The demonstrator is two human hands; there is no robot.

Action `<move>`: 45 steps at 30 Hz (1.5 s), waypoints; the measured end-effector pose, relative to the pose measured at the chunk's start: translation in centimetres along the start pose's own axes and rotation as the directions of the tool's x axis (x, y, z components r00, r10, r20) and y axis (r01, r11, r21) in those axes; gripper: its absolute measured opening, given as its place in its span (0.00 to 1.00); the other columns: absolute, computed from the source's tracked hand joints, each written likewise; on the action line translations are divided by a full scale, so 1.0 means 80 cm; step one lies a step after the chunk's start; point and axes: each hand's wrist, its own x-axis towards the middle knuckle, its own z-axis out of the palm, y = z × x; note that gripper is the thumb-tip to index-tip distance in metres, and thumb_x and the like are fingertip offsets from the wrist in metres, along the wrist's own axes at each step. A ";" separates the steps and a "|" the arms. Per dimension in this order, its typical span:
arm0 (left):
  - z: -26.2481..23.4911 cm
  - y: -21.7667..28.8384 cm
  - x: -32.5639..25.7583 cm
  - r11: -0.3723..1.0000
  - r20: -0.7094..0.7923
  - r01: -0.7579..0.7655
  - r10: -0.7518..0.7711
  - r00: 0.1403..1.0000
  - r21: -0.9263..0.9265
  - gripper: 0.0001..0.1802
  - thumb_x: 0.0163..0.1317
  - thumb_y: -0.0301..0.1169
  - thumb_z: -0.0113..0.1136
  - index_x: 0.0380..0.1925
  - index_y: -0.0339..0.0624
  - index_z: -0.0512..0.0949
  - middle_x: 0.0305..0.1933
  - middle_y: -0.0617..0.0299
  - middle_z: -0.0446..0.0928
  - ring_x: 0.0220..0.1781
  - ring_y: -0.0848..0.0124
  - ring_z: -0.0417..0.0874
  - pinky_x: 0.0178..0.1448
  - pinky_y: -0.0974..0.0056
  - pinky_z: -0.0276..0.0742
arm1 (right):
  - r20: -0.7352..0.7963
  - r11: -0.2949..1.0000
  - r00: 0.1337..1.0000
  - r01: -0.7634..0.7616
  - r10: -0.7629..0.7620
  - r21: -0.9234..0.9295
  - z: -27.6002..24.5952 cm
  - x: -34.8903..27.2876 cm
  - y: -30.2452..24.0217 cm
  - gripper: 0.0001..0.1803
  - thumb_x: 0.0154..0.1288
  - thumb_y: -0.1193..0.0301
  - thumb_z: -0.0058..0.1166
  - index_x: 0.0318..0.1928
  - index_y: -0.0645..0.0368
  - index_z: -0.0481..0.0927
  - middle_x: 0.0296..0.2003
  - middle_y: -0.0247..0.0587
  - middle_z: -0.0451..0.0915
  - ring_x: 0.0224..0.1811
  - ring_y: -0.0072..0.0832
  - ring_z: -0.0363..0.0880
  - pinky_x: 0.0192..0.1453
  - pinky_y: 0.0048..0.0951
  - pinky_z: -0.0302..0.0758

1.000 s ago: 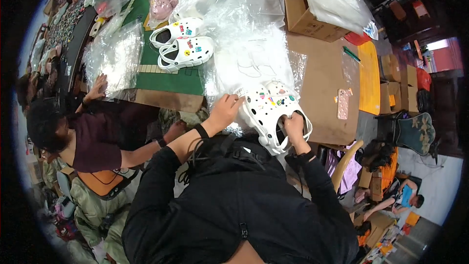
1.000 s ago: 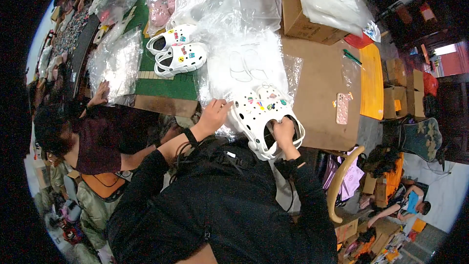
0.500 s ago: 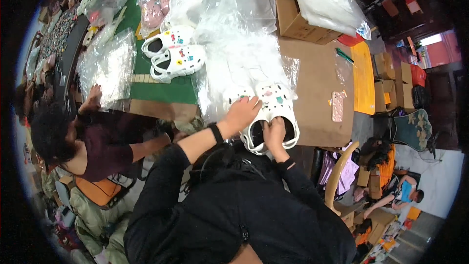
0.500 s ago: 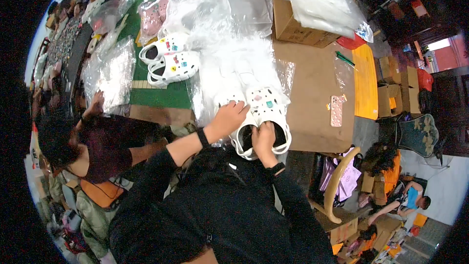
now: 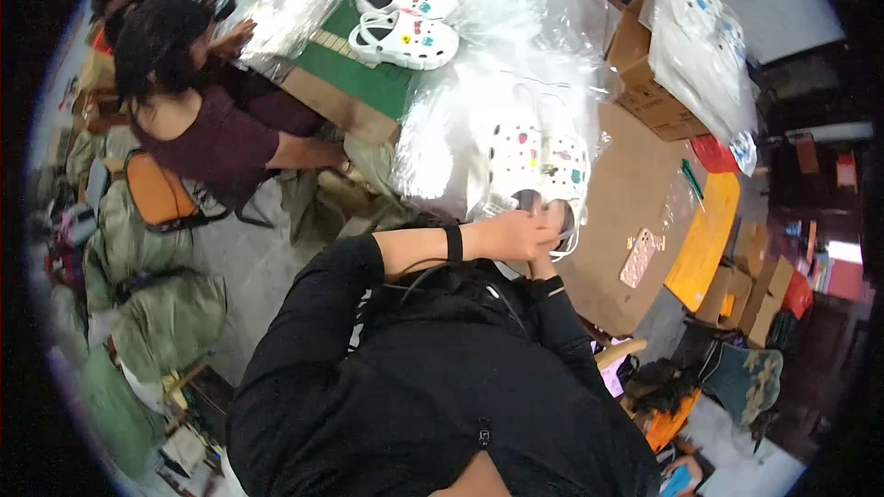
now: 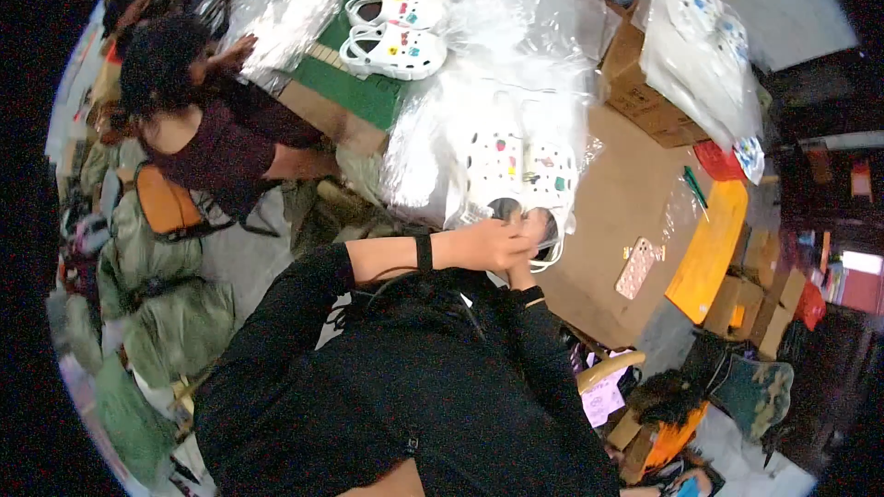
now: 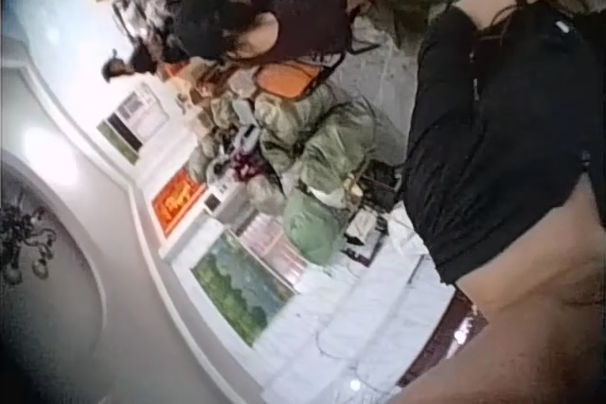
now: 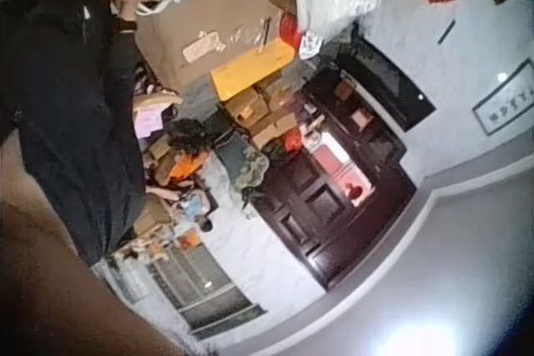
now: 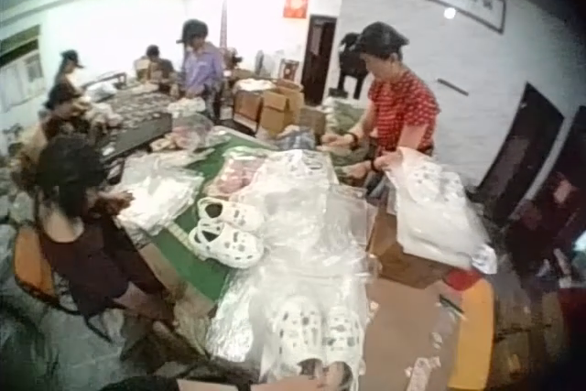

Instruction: The recorder is packing various pairs of footwear (clogs and slides) into individual plastic bags at a communal packing table.

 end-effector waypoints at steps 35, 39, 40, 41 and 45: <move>0.031 0.033 -0.093 0.367 0.237 0.916 -0.886 0.398 -0.163 0.13 0.53 0.36 0.54 0.32 0.37 0.76 0.29 0.41 0.75 0.35 0.44 0.76 0.40 0.49 0.72 | 0.001 0.673 0.945 -0.234 0.328 0.702 -0.021 0.033 0.042 0.11 0.53 0.79 0.53 0.22 0.61 0.63 0.20 0.34 0.66 0.23 0.24 0.64 0.27 0.30 0.64; 0.010 0.048 -0.071 0.396 0.313 0.902 -0.846 0.432 -0.172 0.13 0.52 0.34 0.53 0.32 0.35 0.76 0.28 0.41 0.75 0.34 0.46 0.77 0.39 0.51 0.73 | -0.054 0.791 0.944 -0.242 0.327 0.562 -0.022 0.043 0.050 0.21 0.55 0.66 0.62 0.20 0.63 0.63 0.18 0.36 0.66 0.21 0.27 0.63 0.27 0.32 0.63; 0.005 0.049 -0.069 0.396 0.325 0.899 -0.838 0.437 -0.188 0.13 0.51 0.34 0.53 0.29 0.34 0.76 0.27 0.41 0.75 0.32 0.46 0.77 0.38 0.51 0.73 | 0.001 0.787 0.904 -0.373 0.427 0.491 -0.023 0.045 0.046 0.20 0.55 0.66 0.62 0.21 0.64 0.64 0.19 0.37 0.67 0.21 0.27 0.64 0.26 0.33 0.64; 0.002 0.050 -0.068 0.395 0.338 0.896 -0.830 0.443 -0.205 0.13 0.51 0.35 0.53 0.27 0.33 0.76 0.25 0.42 0.75 0.30 0.47 0.77 0.38 0.51 0.73 | 0.045 0.766 0.850 -0.496 0.526 0.410 -0.025 0.046 0.042 0.20 0.55 0.66 0.62 0.21 0.64 0.65 0.19 0.38 0.68 0.21 0.27 0.64 0.26 0.34 0.65; -0.002 0.059 -0.065 0.456 0.330 0.886 -0.826 0.457 -0.087 0.12 0.49 0.35 0.56 0.25 0.35 0.76 0.26 0.43 0.75 0.30 0.47 0.76 0.35 0.52 0.72 | 0.049 0.674 0.824 -0.494 0.564 0.550 -0.034 0.041 0.019 0.23 0.54 0.62 0.63 0.17 0.64 0.65 0.17 0.37 0.69 0.20 0.27 0.65 0.24 0.34 0.66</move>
